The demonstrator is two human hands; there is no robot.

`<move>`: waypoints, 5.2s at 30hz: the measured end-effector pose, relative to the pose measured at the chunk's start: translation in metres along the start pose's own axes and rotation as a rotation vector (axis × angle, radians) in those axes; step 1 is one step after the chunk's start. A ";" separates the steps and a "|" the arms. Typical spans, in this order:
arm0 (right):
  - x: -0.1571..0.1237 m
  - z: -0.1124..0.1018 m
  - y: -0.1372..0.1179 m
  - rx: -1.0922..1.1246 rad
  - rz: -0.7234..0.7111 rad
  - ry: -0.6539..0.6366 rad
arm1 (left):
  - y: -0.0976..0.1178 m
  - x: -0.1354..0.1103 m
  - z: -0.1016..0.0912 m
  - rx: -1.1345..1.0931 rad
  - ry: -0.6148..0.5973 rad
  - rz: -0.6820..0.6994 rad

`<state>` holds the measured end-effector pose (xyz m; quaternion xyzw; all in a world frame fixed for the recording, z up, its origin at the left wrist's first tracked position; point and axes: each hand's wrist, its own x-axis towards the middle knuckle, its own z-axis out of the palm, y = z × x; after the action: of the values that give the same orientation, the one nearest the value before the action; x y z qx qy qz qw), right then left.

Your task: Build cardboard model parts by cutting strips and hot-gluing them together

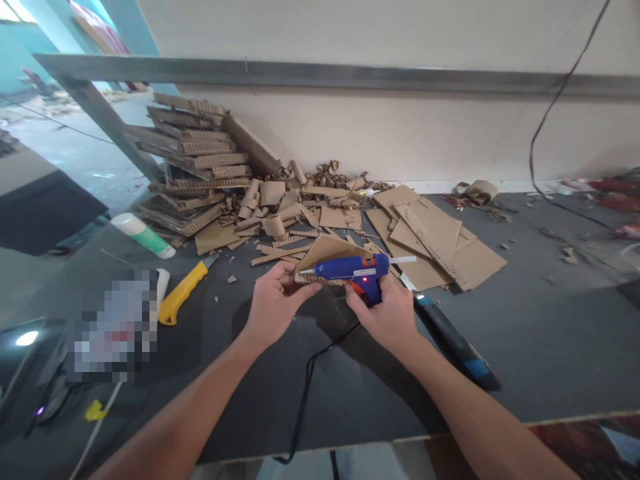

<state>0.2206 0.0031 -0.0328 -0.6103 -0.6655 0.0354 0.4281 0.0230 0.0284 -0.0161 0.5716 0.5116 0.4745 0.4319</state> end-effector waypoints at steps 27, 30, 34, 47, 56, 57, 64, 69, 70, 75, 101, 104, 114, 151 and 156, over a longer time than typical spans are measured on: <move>0.004 0.000 0.003 -0.033 0.007 -0.030 | -0.005 0.005 -0.005 -0.083 -0.029 -0.050; 0.004 0.000 0.004 -0.051 0.015 -0.041 | -0.007 0.007 -0.005 -0.096 -0.028 -0.054; 0.004 0.000 0.006 -0.062 0.005 -0.040 | -0.009 0.008 -0.006 -0.131 -0.019 -0.073; 0.004 0.000 0.010 -0.129 0.016 -0.059 | -0.014 0.012 -0.009 -0.161 -0.003 -0.060; 0.006 -0.001 0.013 -0.147 0.013 -0.049 | -0.017 0.016 -0.009 -0.224 0.035 -0.064; 0.006 -0.001 0.014 -0.150 0.013 -0.050 | -0.018 0.016 -0.009 -0.230 0.040 -0.064; 0.009 -0.002 0.014 -0.158 -0.007 -0.040 | -0.022 0.018 -0.010 -0.230 0.050 -0.077; 0.009 -0.003 0.015 -0.160 0.029 -0.070 | -0.022 0.019 -0.011 -0.239 0.047 -0.082; 0.009 -0.004 0.015 -0.163 0.040 -0.079 | -0.021 0.019 -0.011 -0.240 0.050 -0.086; 0.008 -0.005 0.017 -0.163 0.087 -0.131 | -0.019 0.020 -0.012 -0.257 0.069 -0.092; 0.014 -0.011 0.023 -0.169 0.110 -0.205 | -0.017 0.026 -0.020 -0.250 0.140 -0.092; 0.014 -0.011 0.025 -0.170 0.087 -0.185 | -0.016 0.026 -0.020 -0.246 0.147 -0.103; 0.019 -0.017 0.021 -0.156 0.108 -0.199 | -0.017 0.029 -0.024 -0.257 0.185 -0.107; 0.023 -0.022 0.027 -0.194 0.158 -0.210 | -0.022 0.034 -0.030 -0.340 0.238 -0.098; 0.025 -0.021 0.028 -0.170 0.191 -0.139 | -0.022 0.033 -0.030 -0.350 0.266 -0.110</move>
<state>0.2581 0.0210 -0.0225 -0.7009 -0.6332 0.0618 0.3224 -0.0093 0.0642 -0.0290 0.3914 0.5042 0.6029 0.4786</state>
